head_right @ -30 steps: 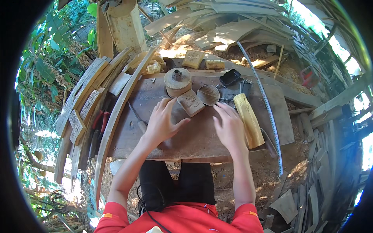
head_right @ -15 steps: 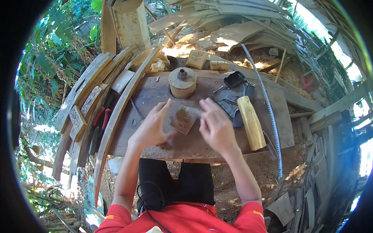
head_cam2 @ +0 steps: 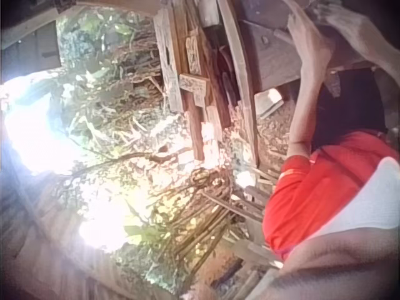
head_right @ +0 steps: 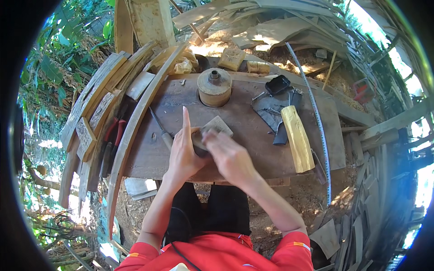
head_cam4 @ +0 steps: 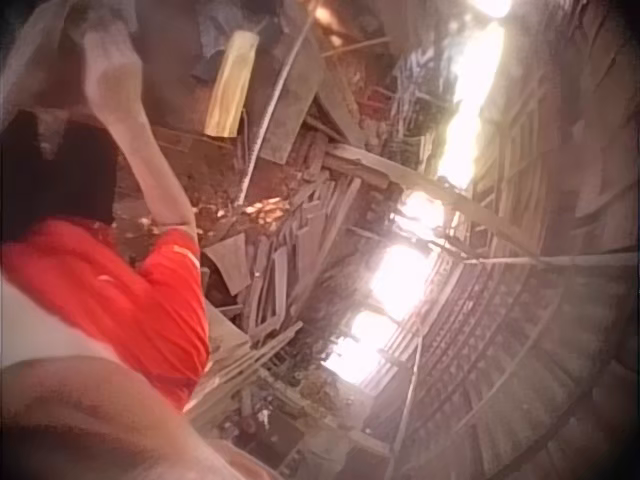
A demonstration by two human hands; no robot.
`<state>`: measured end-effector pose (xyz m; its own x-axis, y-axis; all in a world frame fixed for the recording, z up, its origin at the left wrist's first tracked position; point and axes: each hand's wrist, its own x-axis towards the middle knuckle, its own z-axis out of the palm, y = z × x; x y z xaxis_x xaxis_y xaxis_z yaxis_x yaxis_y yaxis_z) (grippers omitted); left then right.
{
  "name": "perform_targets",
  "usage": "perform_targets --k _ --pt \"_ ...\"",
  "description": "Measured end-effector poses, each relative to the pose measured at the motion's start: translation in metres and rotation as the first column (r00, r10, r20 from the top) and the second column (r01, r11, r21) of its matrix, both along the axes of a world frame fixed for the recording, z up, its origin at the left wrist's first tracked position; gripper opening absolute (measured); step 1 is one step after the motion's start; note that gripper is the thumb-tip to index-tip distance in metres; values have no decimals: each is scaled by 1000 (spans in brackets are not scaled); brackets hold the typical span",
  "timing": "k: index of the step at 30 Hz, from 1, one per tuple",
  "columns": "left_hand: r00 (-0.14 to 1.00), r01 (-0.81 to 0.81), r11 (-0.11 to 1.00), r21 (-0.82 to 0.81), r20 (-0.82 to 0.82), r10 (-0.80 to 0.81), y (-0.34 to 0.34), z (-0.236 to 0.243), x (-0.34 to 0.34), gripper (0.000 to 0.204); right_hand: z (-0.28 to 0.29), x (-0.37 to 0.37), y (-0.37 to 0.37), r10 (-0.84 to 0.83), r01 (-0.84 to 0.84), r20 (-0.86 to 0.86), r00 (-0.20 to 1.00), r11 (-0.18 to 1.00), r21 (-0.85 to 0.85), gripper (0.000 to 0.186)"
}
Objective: The person uses a chisel and mallet to carve a small wooden block, then smooths it with sandpaper and a cloth. They also handle a curved wooden piece, rubbing its surface with sandpaper and inspecting it.
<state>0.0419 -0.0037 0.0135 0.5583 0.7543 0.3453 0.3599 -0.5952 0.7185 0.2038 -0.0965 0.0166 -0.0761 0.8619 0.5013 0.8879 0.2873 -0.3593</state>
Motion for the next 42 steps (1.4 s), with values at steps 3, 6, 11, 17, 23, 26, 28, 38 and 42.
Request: perform_targets --k 3,6,11,17,23,26,28,38,42 --pt "1000 14 999 -41 9 -14 -4 2 1 139 1 12 6 -176 176 38 984 984 17 35" --pt "1000 1 999 -35 13 -1 1 -4 -4 142 -2 -16 -9 59 -59 11 998 998 -8 36" --pt "999 -24 997 -77 -39 21 -2 0 -4 148 -3 -10 -2 -88 87 22 996 995 52 39" --pt "994 -65 993 -100 -98 55 -4 2 0 149 -7 -9 3 -101 102 -67 993 995 13 34" --pt "996 -65 993 -95 -68 59 -4 3 -1 146 -4 -3 10 -215 215 -36 976 976 14 37" --pt "998 -61 996 -70 -2 61 -6 -4 -3 144 -7 -15 -3 -4 8 -68 998 999 46 38" --pt "997 -71 994 -85 -50 67 -4 0 -1 142 -1 6 10 -198 189 -210 957 980 -65 36" --pt "987 -105 994 -37 -127 99 -7 -6 0 133 -13 -34 -7 -56 62 -52 997 990 129 27" --pt "993 -99 995 -28 -64 97 -10 -9 -3 132 -13 -1 11 -262 263 -31 965 955 137 29"
